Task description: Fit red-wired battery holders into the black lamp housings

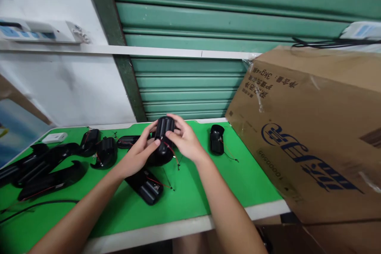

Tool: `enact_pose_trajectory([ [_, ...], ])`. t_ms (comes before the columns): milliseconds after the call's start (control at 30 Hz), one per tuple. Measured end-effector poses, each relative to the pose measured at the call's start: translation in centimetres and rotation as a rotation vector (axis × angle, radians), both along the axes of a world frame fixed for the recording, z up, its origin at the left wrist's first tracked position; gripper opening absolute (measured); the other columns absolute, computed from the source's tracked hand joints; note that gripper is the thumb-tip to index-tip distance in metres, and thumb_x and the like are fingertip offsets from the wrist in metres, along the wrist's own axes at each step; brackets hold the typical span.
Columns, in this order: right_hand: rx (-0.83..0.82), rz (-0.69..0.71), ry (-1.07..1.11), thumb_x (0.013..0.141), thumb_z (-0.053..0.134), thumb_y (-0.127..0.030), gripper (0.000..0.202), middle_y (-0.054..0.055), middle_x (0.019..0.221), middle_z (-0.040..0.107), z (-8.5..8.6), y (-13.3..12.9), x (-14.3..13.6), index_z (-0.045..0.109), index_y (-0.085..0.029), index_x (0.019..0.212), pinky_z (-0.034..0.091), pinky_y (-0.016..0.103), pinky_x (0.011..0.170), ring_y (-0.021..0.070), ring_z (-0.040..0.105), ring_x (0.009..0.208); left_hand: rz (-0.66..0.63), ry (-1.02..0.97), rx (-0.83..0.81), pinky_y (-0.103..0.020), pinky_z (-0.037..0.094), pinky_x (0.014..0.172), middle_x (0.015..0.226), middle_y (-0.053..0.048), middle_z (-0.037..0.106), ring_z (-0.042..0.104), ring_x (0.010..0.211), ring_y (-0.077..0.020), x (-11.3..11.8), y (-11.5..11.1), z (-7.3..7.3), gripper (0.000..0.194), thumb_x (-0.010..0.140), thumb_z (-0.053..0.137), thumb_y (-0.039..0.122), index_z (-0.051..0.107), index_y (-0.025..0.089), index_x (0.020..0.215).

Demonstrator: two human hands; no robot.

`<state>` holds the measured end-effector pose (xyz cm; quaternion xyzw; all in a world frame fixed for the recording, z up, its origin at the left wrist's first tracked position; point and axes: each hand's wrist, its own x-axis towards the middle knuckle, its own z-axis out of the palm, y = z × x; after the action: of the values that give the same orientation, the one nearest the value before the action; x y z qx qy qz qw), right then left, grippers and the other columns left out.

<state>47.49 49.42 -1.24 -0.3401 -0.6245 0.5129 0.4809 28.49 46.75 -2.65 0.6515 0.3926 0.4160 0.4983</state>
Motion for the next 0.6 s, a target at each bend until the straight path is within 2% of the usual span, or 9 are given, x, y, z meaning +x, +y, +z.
enact_pose_trajectory([
  [67,0.039,-0.16,0.033,0.082,0.066,-0.039,0.07,0.011,0.139,0.06,0.7,0.4,2.4,0.042,-0.025,0.146,0.059,0.035,0.096,0.0186,0.069,0.108,0.052,0.022,-0.015,-0.042,0.052,0.106,0.159,-0.014,0.034,0.059,0.127,-0.024,-0.2,0.0,0.2,0.072,0.097,0.049,0.05,0.017,0.028,0.158],
  [133,0.104,-0.449,0.04,0.083,0.062,-0.039,0.073,0.012,0.138,0.06,1.1,1.1,5.2,0.037,-0.024,0.15,0.058,0.037,0.097,0.0197,0.068,0.11,0.079,0.06,0.028,-0.042,0.053,0.102,0.15,-0.015,0.043,0.064,0.119,-0.022,-0.4,0.2,0.2,0.071,0.098,0.047,0.05,0.017,0.027,0.158],
  [200,0.17,-0.71,-0.036,0.084,0.058,-0.033,0.072,0.014,0.141,0.056,0.9,2.0,7.5,0.036,-0.02,0.151,0.055,0.04,0.104,0.0205,0.066,0.114,0.083,0.12,0.078,-0.042,0.053,0.101,0.14,-0.015,0.051,0.065,0.113,-0.0207,-0.6,0.4,0.2,0.07,0.098,0.047,0.049,0.018,0.026,0.158],
  [233,0.188,-0.765,-0.105,0.085,0.055,-0.031,0.07,0.015,0.142,0.055,0.6,2.4,8.3,0.037,-0.019,0.151,0.053,0.043,0.108,0.0213,0.064,0.117,0.087,0.16,0.106,-0.042,0.053,0.102,0.138,-0.015,0.053,0.065,0.113,-0.0206,-0.7,0.5,0.1,0.07,0.098,0.047,0.049,0.019,0.025,0.158],
  [333,0.241,-0.754,-0.417,0.088,0.05,-0.028,0.067,0.016,0.142,0.052,-1.0,3.2,9.2,0.039,-0.016,0.153,0.045,0.049,0.117,0.0255,0.056,0.13,0.087,0.29,0.188,-0.044,0.05,0.106,0.136,-0.015,0.055,0.063,0.114,-0.0211,-0.7,0.6,-0.1,0.073,0.098,0.049,0.048,0.019,0.023,0.159],
  [433,0.266,-0.688,-0.701,0.088,0.049,-0.025,0.065,0.018,0.144,0.048,-2.7,3.6,8.4,0.044,-0.016,0.151,0.039,0.051,0.122,0.0297,0.052,0.136,0.068,0.375,0.24,-0.045,0.048,0.109,0.136,-0.015,0.056,0.062,0.116,-0.022,-0.7,0.5,-0.4,0.075,0.098,0.049,0.049,0.018,0.022,0.16],
  [500,0.24,-0.63,-0.822,0.089,0.047,-0.023,0.063,0.019,0.144,0.047,-3.6,3.8,7.7,0.046,-0.015,0.151,0.038,0.05,0.122,0.0306,0.053,0.135,0.062,0.416,0.273,-0.045,0.047,0.11,0.134,-0.014,0.058,0.062,0.117,-0.0227,-0.9,0.4,-0.4,0.071,0.098,0.048,0.049,0.025,0.019,0.158],
  [600,0.183,-0.523,-0.96,0.091,0.042,-0.021,0.063,0.019,0.147,0.048,-4.2,4.4,7.0,0.044,-0.011,0.153,0.039,0.046,0.122,0.0288,0.052,0.138,0.035,0.498,0.345,-0.043,0.046,0.111,0.129,-0.013,0.062,0.061,0.119,-0.0235,-1.1,0.4,-0.3,0.059,0.099,0.046,0.049,0.044,0.018,0.15],
])
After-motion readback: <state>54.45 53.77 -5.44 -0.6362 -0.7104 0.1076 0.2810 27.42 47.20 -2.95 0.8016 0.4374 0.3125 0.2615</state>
